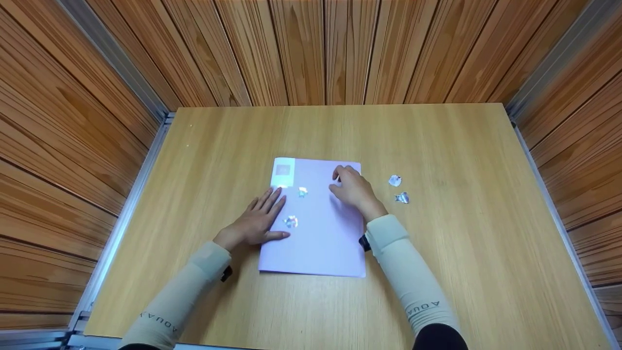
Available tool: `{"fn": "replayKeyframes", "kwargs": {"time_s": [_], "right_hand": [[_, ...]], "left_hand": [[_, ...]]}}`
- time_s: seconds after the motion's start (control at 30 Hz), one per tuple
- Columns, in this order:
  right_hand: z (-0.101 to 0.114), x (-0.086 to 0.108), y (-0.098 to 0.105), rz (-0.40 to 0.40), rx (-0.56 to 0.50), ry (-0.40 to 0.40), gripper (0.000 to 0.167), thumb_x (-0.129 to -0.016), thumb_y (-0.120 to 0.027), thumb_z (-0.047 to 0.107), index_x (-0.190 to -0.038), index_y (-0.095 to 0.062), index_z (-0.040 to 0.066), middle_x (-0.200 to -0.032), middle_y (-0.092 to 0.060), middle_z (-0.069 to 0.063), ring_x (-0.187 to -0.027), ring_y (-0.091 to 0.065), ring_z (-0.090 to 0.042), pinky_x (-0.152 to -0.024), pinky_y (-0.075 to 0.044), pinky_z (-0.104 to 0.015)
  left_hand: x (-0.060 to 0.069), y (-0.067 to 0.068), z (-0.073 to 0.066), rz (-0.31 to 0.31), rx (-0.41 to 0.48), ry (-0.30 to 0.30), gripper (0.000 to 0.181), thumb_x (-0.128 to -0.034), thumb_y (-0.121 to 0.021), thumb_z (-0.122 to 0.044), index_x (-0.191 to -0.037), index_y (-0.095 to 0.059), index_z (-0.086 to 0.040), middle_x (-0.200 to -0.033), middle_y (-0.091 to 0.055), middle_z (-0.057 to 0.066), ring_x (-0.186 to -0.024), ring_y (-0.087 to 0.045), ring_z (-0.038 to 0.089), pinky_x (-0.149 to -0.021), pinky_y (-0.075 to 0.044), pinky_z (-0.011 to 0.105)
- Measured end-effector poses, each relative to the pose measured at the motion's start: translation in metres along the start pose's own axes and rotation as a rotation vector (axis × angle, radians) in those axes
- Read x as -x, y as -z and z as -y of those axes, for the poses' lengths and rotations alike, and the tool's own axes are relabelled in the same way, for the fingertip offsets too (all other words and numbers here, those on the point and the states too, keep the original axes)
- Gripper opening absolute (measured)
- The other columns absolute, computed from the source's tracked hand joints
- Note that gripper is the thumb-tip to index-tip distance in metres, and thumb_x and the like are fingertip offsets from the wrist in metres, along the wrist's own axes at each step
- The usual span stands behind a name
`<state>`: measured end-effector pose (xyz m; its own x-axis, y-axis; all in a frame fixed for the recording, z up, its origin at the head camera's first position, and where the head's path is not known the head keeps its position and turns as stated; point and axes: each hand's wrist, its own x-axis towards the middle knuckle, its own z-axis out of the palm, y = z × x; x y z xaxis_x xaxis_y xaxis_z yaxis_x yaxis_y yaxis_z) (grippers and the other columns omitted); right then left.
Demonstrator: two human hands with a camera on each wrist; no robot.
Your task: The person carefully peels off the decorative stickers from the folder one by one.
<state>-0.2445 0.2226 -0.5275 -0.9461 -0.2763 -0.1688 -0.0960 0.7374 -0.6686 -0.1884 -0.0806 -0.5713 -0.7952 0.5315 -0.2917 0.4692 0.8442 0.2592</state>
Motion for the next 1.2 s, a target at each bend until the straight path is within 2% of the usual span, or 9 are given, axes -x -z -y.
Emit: {"fn": "replayKeyframes", "kwargs": {"time_s": [0.57, 0.77, 1.2], "right_hand": [[0.014, -0.010, -0.018, 0.027, 0.045, 0.041, 0.031, -0.099, -0.065, 0.018, -0.124, -0.061, -0.001, -0.117, -0.062, -0.019, -0.106, -0.059, -0.035, -0.090, -0.050, -0.050], [0.017, -0.014, -0.028, 0.027, 0.051, 0.038, 0.033, -0.097, -0.068, 0.017, -0.124, -0.062, 0.000, -0.115, -0.063, -0.016, -0.103, -0.060, -0.033, -0.090, -0.050, -0.048], [0.020, -0.018, -0.048, 0.067, 0.040, 0.015, 0.032, -0.098, -0.067, 0.020, -0.126, -0.061, 0.005, -0.117, -0.061, -0.012, -0.107, -0.059, -0.030, -0.093, -0.052, -0.047]], "left_hand": [[0.000, 0.002, -0.001, 0.016, 0.009, 0.007, 0.102, -0.0937, -0.044, -0.077, -0.166, -0.001, -0.020, -0.172, 0.014, 0.002, -0.157, 0.016, 0.027, -0.126, -0.004, 0.055], [0.000, 0.002, -0.001, 0.020, 0.014, 0.020, 0.102, -0.0934, -0.044, -0.078, -0.166, -0.001, -0.021, -0.172, 0.014, 0.002, -0.157, 0.016, 0.027, -0.126, -0.004, 0.055], [0.000, 0.001, -0.001, 0.012, 0.031, 0.011, 0.103, -0.0931, -0.044, -0.078, -0.166, 0.000, -0.021, -0.172, 0.015, 0.002, -0.157, 0.016, 0.026, -0.126, -0.003, 0.055]]}}
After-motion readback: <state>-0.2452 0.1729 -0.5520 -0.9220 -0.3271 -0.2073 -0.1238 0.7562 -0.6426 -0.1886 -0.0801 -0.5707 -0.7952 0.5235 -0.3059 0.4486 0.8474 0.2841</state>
